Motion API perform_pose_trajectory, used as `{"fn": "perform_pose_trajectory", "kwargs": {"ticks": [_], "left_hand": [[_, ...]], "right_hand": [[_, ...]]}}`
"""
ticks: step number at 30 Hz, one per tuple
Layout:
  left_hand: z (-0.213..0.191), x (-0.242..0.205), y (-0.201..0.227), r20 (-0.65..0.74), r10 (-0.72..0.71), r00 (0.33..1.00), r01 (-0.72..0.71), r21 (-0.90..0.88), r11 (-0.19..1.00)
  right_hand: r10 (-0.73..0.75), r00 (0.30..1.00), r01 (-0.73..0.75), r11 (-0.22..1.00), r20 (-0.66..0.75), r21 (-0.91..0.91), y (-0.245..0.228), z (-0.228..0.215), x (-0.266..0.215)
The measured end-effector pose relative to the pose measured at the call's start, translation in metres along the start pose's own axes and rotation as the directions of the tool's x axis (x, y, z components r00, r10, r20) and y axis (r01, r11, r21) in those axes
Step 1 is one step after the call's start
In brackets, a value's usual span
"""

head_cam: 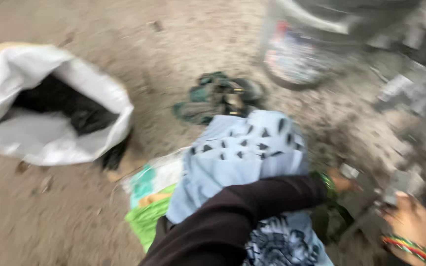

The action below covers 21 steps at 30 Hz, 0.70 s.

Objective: The person sits on the floor and assembles metal hinges by placing two hinge plates together and inserting a metal pin. They use a hammer to tap the pin into place and then drop the assembled hinge into a nearby bucket.

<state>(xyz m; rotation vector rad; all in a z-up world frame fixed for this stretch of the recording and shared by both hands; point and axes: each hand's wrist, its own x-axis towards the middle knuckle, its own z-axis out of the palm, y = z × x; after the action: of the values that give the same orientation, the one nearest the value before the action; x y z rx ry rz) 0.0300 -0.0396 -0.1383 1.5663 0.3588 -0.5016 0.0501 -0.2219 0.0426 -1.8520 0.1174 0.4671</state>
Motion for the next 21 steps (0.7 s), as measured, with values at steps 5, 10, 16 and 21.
{"fn": "perform_pose_trajectory", "kwargs": {"ticks": [5,10,16,21], "left_hand": [[-0.11,-0.108,-0.051,-0.072,-0.066,0.995,0.045,-0.257,0.965],[-0.205,-0.196,-0.096,-0.147,-0.087,0.985,0.03,-0.354,0.935],[-0.181,-0.174,-0.049,-0.132,-0.107,0.986,0.044,-0.409,0.911],[-0.074,-0.072,0.005,-0.105,-0.095,0.99,0.044,-0.409,0.912]], "right_hand": [[-0.218,0.801,0.322,0.942,0.558,-0.095,-0.188,0.188,-0.073],[-0.234,0.481,0.741,0.623,0.845,-0.25,-0.308,0.361,-0.197],[-0.443,0.304,0.933,0.32,0.843,-0.168,-0.324,0.347,-0.244],[-0.465,0.647,0.759,0.318,0.605,-0.568,-0.247,0.22,-0.162]]}}
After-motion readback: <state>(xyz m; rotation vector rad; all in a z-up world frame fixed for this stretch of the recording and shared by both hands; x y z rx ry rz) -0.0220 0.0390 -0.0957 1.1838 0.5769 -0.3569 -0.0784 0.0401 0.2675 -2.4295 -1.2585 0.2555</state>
